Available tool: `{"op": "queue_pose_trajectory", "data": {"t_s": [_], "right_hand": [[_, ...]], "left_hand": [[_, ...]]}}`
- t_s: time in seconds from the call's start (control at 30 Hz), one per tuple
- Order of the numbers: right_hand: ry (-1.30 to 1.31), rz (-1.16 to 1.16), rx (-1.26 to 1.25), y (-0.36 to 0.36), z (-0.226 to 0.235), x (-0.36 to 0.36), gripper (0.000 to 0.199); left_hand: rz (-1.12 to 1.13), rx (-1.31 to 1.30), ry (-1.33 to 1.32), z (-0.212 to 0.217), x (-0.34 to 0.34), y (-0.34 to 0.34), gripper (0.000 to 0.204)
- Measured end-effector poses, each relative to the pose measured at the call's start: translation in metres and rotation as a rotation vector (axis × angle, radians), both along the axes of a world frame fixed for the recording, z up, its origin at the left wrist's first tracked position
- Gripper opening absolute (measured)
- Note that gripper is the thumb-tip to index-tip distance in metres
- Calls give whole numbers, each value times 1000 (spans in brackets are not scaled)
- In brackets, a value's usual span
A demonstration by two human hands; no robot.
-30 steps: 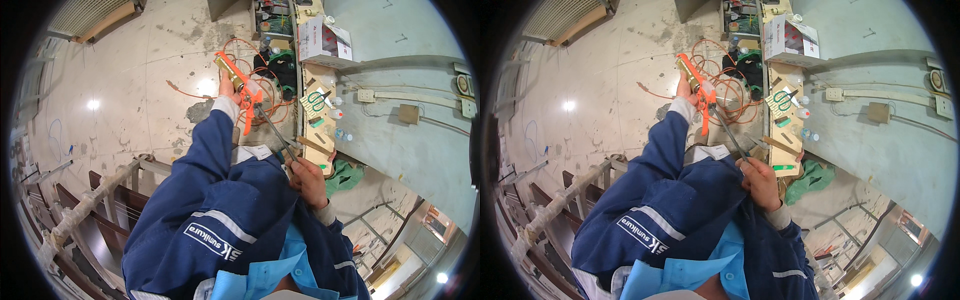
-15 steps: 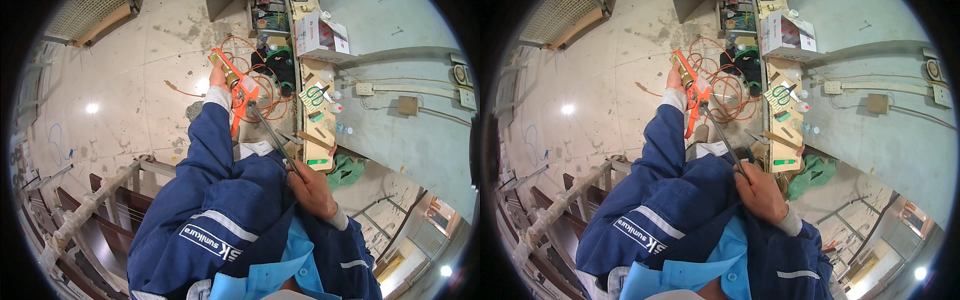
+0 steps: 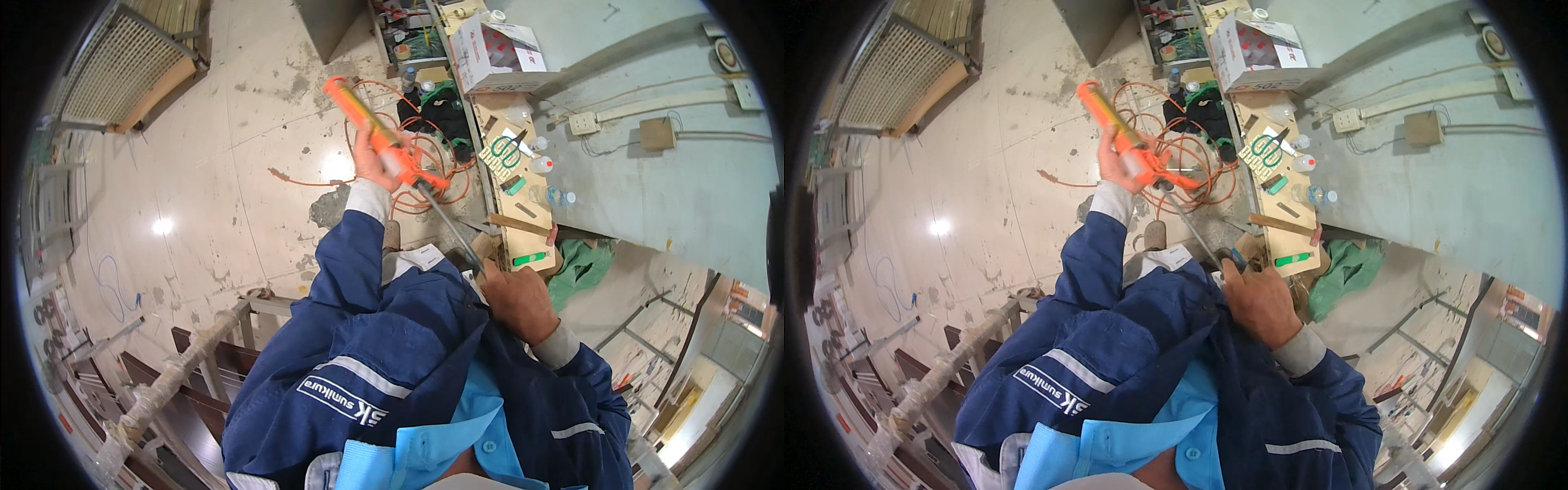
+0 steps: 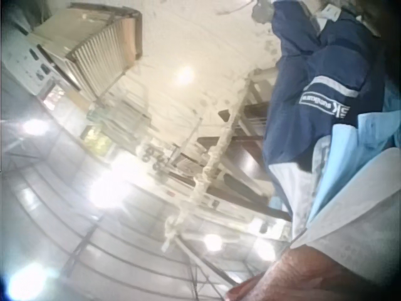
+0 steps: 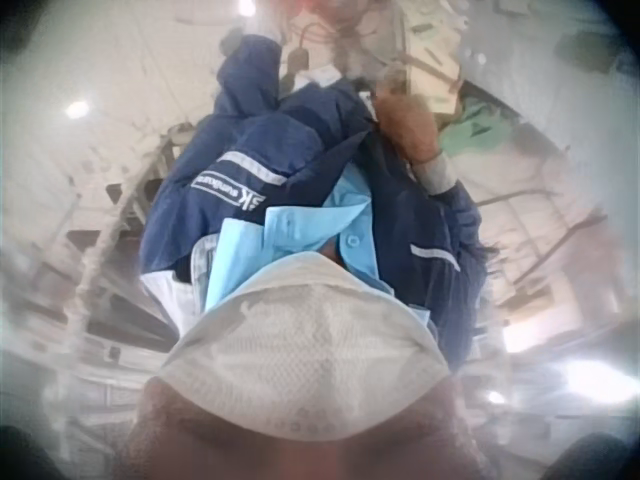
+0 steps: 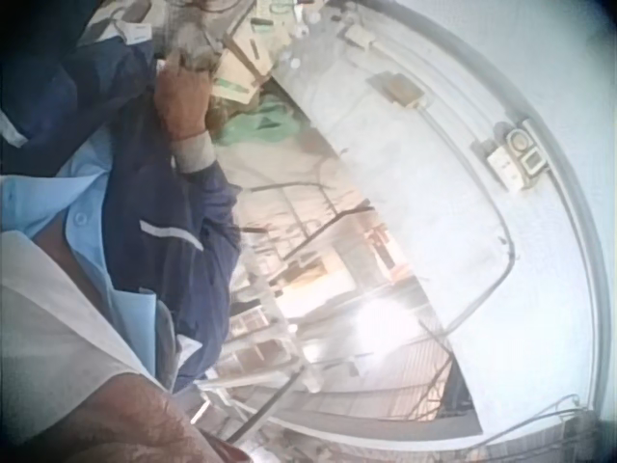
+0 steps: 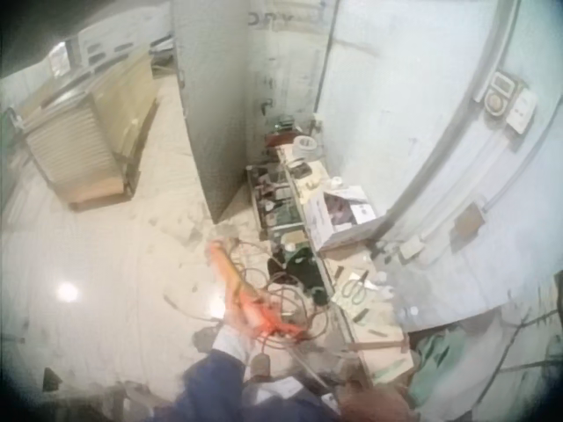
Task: The person loads a sealant cartridge into a caulking gun, primes the nozzle, and applies adhesive to a wooden surface. They then retrieve a utility knife and continue handling the caulking gun and sealant tube.
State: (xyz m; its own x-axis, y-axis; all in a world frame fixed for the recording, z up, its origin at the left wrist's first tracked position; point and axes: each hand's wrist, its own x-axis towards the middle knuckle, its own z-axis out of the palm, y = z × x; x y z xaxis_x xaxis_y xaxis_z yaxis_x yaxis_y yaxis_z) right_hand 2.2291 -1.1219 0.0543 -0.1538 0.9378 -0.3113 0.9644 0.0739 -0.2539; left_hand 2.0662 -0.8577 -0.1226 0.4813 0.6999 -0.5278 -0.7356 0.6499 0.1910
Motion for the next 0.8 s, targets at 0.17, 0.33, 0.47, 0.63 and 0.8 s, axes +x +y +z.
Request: {"op": "queue_pose_trajectory", "data": {"t_s": [0.17, 0.33, 0.47, 0.63, 0.8], "right_hand": [[186, -166, -147, 4, 10, 6, 55], [289, -163, 459, 62, 15, 5, 74], [194, 46, 522, 99, 12, 10, 75], [-180, 240, 402, 116, -14, 19, 73], [256, -181, 470, 117, -66, 3, 66]], "left_hand": [[143, 280, -92, 25, -4, 1, 50], [12, 336, -223, 48, 10, -13, 48], [-86, 373, 20, 57, 8, -17, 45], [-175, 328, 102, 56, 0, -20, 39], [-204, 333, 313, 55, 7, -26, 40]]}}
